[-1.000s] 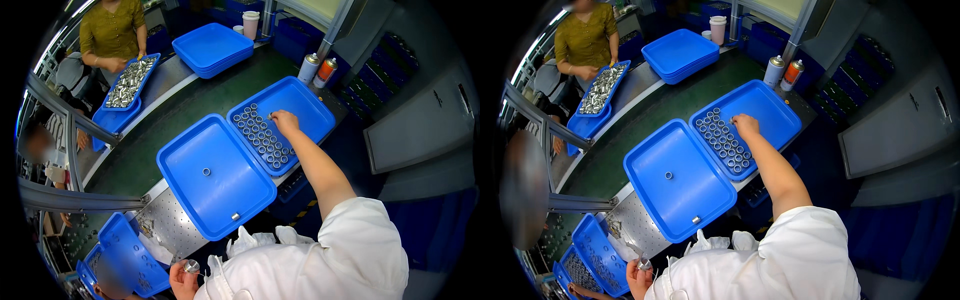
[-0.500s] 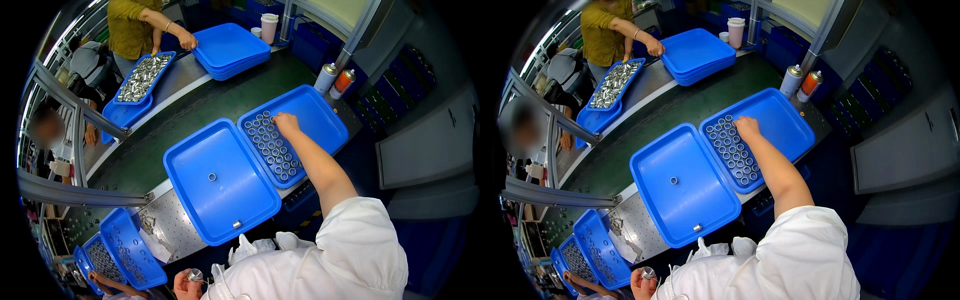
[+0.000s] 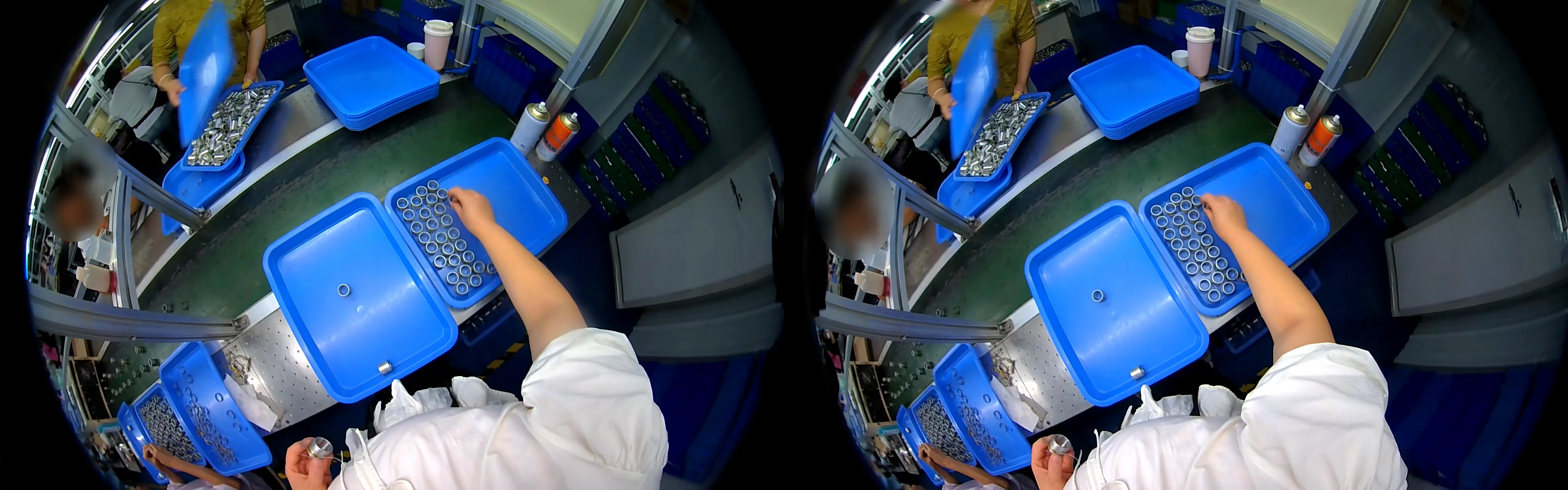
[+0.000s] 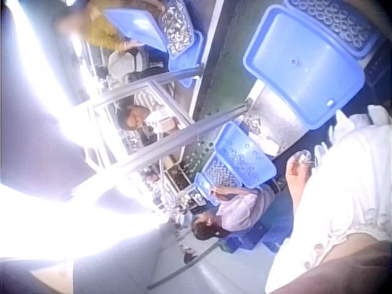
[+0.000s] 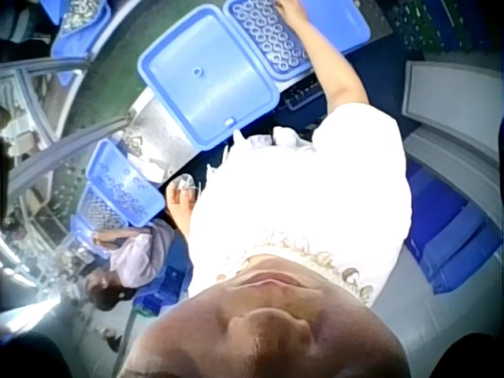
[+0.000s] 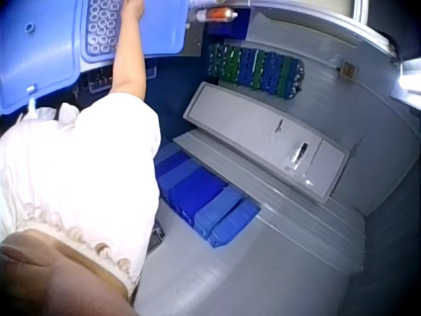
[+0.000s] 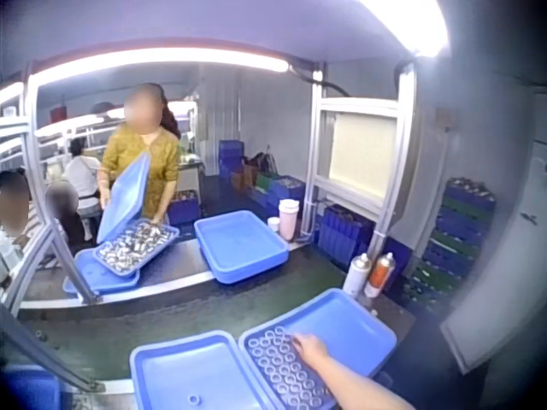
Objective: The person repeatedly picks up small cylindrical metal components and thin rings from blue trays. They insert the rings into the components by hand, then place the assembled units into a separate tray. The process is repetitive and performed at a steady pace.
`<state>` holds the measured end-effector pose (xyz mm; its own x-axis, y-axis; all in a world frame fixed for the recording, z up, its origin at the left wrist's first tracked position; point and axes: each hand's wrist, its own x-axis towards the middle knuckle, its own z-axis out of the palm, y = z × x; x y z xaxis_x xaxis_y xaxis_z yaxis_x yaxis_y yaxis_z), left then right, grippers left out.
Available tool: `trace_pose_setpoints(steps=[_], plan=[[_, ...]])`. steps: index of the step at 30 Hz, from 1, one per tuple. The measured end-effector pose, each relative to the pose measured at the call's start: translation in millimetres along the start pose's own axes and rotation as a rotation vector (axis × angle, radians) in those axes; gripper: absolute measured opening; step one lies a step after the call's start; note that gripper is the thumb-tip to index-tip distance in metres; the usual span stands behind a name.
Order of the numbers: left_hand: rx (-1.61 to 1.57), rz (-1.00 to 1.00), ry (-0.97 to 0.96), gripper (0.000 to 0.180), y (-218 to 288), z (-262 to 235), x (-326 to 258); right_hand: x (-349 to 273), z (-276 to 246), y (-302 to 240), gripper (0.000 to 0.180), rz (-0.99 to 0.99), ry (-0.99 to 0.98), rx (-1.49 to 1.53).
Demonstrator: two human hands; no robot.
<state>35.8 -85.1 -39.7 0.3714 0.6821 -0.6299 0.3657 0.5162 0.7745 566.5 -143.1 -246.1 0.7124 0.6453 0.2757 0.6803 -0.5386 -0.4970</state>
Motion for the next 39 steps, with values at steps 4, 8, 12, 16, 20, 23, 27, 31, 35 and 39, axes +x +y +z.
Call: trace_pose_setpoints(steps=[4, 8, 12, 16, 20, 23, 27, 31, 35, 39], plan=[[-0.015, 0.014, 0.013, 0.037, -3, 1, 2, -14, 7, 17, 0.016, -0.01, -0.019, 0.001], [-0.065, 0.07, -0.014, 0.038, -8, 0, 3, -13, 5, 12, 0.016, -0.018, -0.028, 0.041], [-0.049, 0.085, -0.042, 0.037, -9, -1, 4, -12, 4, 8, 0.018, -0.018, 0.009, 0.089], [-0.18, 0.113, 0.006, 0.031, -19, -2, 0, -10, -1, -11, 0.02, -0.033, 0.163, 0.132], [-0.32, 0.115, 0.066, 0.031, -25, -13, 7, -17, -18, -75, 0.013, -0.085, 0.198, 0.235], [-0.472, 0.201, 0.021, 0.032, -31, -32, 2, -13, 3, -151, 0.013, -0.296, 0.127, 0.3], [-0.549, 0.215, 0.086, 0.031, -34, -66, -8, -18, 50, -256, 0.013, -0.477, -0.003, 0.461], [-0.607, 0.186, 0.163, 0.034, -55, -102, -16, -67, 116, -380, 0.019, -0.896, -0.505, 0.569], [-0.732, 0.224, 0.335, 0.033, -83, -137, -26, -117, 170, -494, 0.013, -1.073, -0.619, 0.646], [-0.782, 0.158, 0.427, 0.033, -101, -166, -24, -83, 273, -580, 0.015, -0.577, -0.522, 0.678]])
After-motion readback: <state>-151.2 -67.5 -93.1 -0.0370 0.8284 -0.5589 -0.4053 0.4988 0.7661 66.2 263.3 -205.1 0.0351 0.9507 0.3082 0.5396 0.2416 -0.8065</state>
